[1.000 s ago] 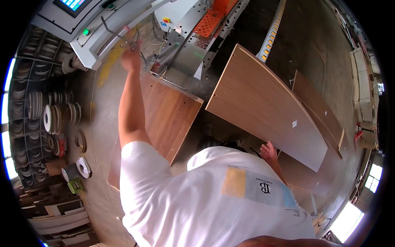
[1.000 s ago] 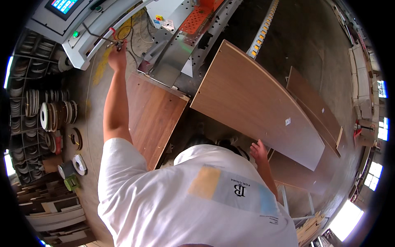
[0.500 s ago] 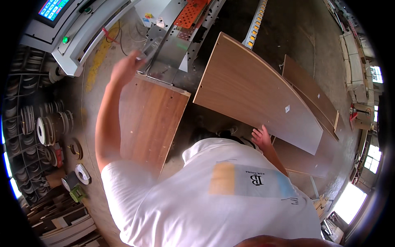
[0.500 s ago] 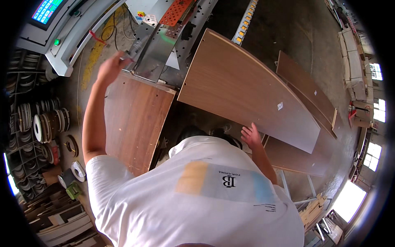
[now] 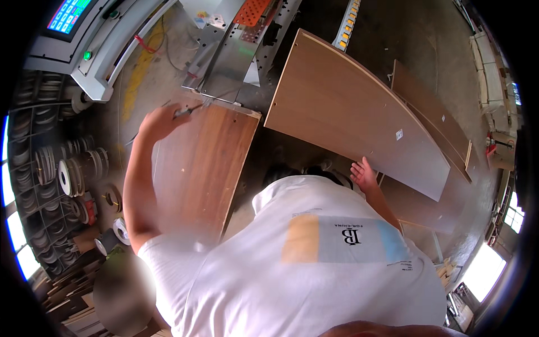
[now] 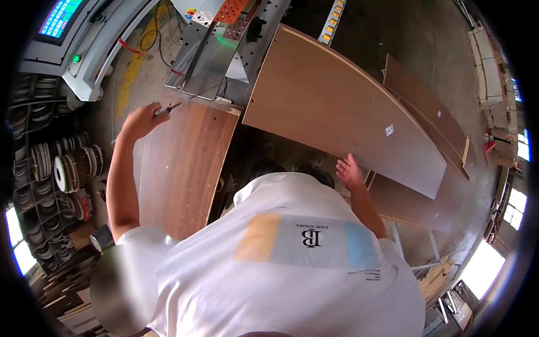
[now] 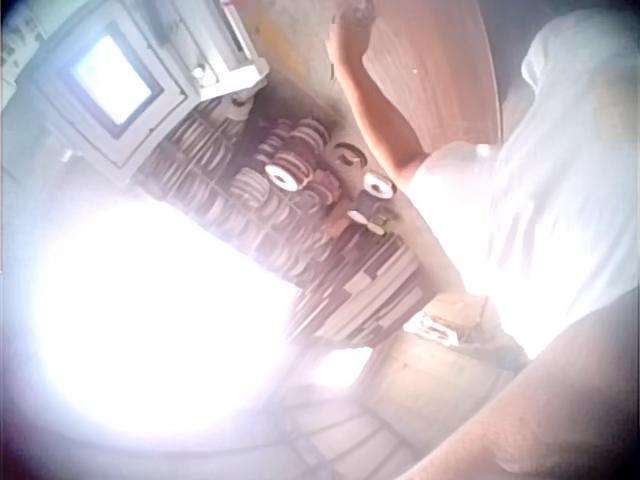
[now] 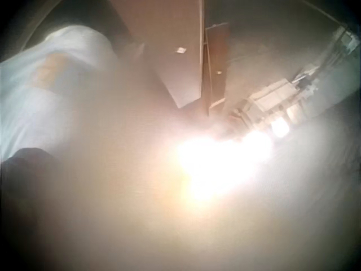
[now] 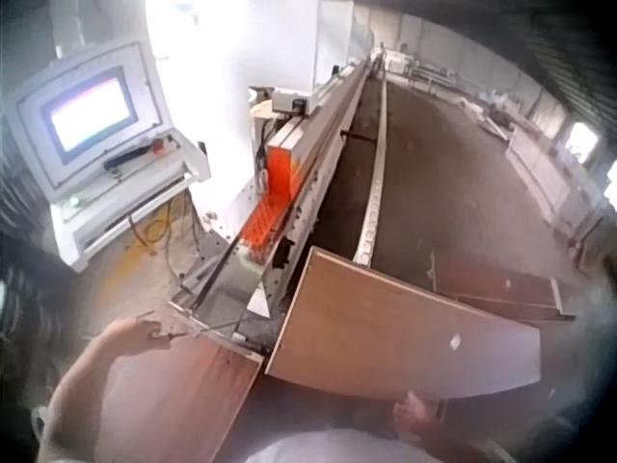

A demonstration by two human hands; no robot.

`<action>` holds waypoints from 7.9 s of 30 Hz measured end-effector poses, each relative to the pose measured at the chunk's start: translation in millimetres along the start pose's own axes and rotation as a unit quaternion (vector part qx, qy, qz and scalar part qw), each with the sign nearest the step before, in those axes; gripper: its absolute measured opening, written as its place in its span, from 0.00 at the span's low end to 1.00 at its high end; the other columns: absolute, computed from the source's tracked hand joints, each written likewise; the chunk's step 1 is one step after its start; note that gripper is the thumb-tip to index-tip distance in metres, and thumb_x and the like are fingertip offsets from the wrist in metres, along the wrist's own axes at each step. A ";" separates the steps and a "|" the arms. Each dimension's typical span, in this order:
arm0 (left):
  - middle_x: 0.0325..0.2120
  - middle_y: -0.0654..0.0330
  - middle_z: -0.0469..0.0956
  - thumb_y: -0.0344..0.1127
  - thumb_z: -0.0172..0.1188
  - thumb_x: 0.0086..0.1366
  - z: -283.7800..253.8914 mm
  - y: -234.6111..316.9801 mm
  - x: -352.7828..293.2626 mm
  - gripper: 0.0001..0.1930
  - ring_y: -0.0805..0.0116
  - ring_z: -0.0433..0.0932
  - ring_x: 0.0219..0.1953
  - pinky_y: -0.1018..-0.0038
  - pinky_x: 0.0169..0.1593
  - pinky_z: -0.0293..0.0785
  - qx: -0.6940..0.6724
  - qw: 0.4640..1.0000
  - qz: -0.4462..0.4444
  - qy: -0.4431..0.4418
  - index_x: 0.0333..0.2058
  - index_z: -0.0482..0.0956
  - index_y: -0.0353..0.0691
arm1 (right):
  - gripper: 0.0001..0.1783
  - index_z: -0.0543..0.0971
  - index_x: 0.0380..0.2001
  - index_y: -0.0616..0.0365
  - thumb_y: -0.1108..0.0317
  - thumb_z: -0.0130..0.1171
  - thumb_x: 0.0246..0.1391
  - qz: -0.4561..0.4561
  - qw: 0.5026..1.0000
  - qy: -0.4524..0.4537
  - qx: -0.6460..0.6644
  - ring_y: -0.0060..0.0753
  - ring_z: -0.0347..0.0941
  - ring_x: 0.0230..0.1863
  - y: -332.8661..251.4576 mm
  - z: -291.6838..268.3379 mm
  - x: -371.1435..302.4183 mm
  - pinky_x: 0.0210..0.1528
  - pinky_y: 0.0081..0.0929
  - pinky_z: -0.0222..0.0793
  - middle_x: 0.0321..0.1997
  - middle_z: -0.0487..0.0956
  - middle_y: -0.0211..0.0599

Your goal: The person repeatedly picks up flat-pack wooden panels from the floor, places them on a conveyor-like machine, and uses a handheld tool to apply fasteners or seal edges. They then remove the panels and stack them on the floor, repeating the process for multiple pieces.

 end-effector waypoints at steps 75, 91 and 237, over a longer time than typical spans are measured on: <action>0.14 0.70 0.67 0.38 0.62 0.68 381.6 362.5 -130.7 0.10 0.79 0.64 0.15 0.77 0.20 0.58 -0.628 0.763 -0.155 0.002 0.30 0.73 0.44 | 0.29 0.73 0.54 0.45 0.39 0.56 0.57 0.010 0.912 0.194 0.360 0.33 0.74 0.46 -30.7 -297.8 106.7 0.52 0.41 0.71 0.50 0.76 0.29; 0.27 0.48 0.80 0.53 0.61 0.66 170.5 180.1 -184.8 0.17 0.43 0.80 0.32 0.52 0.34 0.73 0.006 0.928 -0.288 0.236 0.41 0.76 0.47 | 0.41 0.73 0.54 0.48 0.26 0.51 0.52 0.049 0.974 0.072 0.210 0.35 0.70 0.44 -26.7 -303.0 112.5 0.42 0.35 0.70 0.46 0.75 0.33; 0.42 0.54 0.83 0.47 0.52 0.73 425.0 701.7 188.8 0.21 0.66 0.82 0.41 0.71 0.46 0.77 -0.279 0.849 0.086 -0.440 0.51 0.76 0.33 | 0.21 0.84 0.45 0.54 0.50 0.55 0.60 -0.031 0.966 0.231 -0.116 0.46 0.80 0.48 119.6 -319.4 71.5 0.50 0.37 0.74 0.44 0.84 0.45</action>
Point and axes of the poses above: each hand's wrist, its own x-axis towards the middle knuckle, its own z-axis out of the palm, y = z × x, the point moved 4 cm from there along x, towards the middle knuckle
